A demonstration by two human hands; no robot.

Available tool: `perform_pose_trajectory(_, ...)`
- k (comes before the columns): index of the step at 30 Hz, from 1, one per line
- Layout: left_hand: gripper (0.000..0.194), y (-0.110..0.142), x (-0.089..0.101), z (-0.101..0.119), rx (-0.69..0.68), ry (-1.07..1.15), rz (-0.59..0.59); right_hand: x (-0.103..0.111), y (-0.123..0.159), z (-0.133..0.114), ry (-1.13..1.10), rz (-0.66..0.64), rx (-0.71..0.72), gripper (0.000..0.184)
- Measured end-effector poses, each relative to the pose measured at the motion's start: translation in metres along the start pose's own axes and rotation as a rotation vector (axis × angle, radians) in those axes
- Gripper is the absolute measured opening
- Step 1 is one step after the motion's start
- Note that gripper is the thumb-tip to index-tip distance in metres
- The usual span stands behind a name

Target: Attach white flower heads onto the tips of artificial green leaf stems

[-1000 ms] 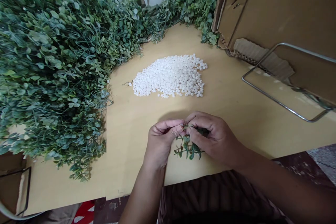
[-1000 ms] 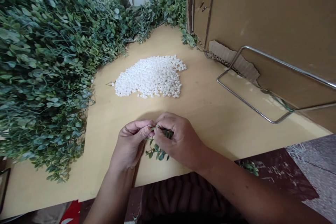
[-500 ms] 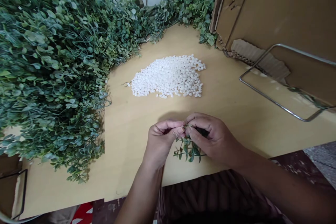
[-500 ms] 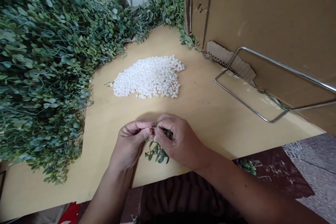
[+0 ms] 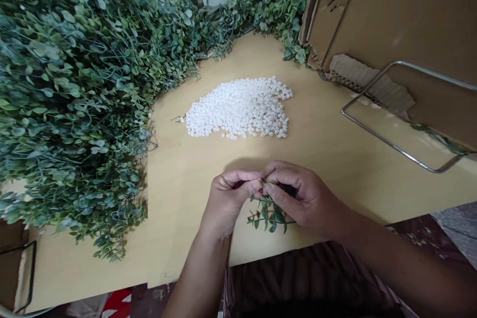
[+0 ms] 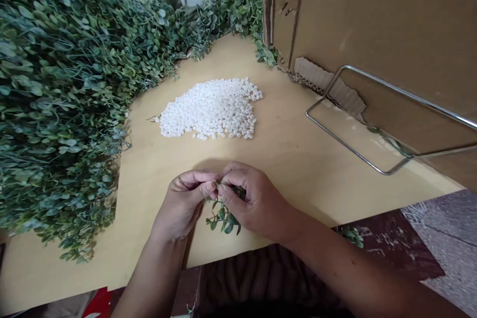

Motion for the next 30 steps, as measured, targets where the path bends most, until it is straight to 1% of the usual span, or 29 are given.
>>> perform_pose_trajectory(5, 0.019, -0.001, 0.0, -0.001, 0.032, 0.002, -0.016, -0.001, 0.001, 0.004, -0.008, -0.007, -0.032, 0.024)
perform_pose_trajectory(11, 0.018, -0.001, -0.002, -0.001, 0.028, 0.009, -0.034, 0.0, 0.0, 0.007, -0.014, -0.017, -0.101, 0.025)
perform_pose_trajectory(16, 0.018, 0.0, -0.003, 0.0, 0.018, -0.019, -0.038, 0.0, 0.0, 0.008, -0.011, -0.024, -0.107, 0.025)
perform_pose_trajectory(20, 0.016, -0.001, 0.0, 0.0, 0.011, -0.005, -0.058, -0.002, -0.001, 0.009, -0.022, -0.051, -0.109, 0.026)
perform_pose_trajectory(25, 0.019, 0.0, 0.001, 0.001, -0.015, 0.012, -0.05, -0.005, -0.003, 0.012, 0.001, -0.087, -0.143, 0.028)
perform_pose_trajectory(27, 0.019, 0.001, 0.001, 0.001, -0.015, 0.006, -0.037, -0.005, -0.003, 0.012, 0.016, -0.088, -0.138, 0.029)
perform_pose_trajectory(30, 0.018, 0.001, 0.002, 0.0, -0.015, -0.004, -0.029, -0.004, -0.003, 0.009, 0.037, -0.069, -0.064, 0.03)
Point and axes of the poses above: each hand's wrist, its own y-axis away from the middle knuckle, its own x-axis out of the back of the hand, z = x × y, the point moved 7 cm from there along -y, towards the middle knuckle, and after that the axes turned 10 degrees about -x, right-handed, at the moved point
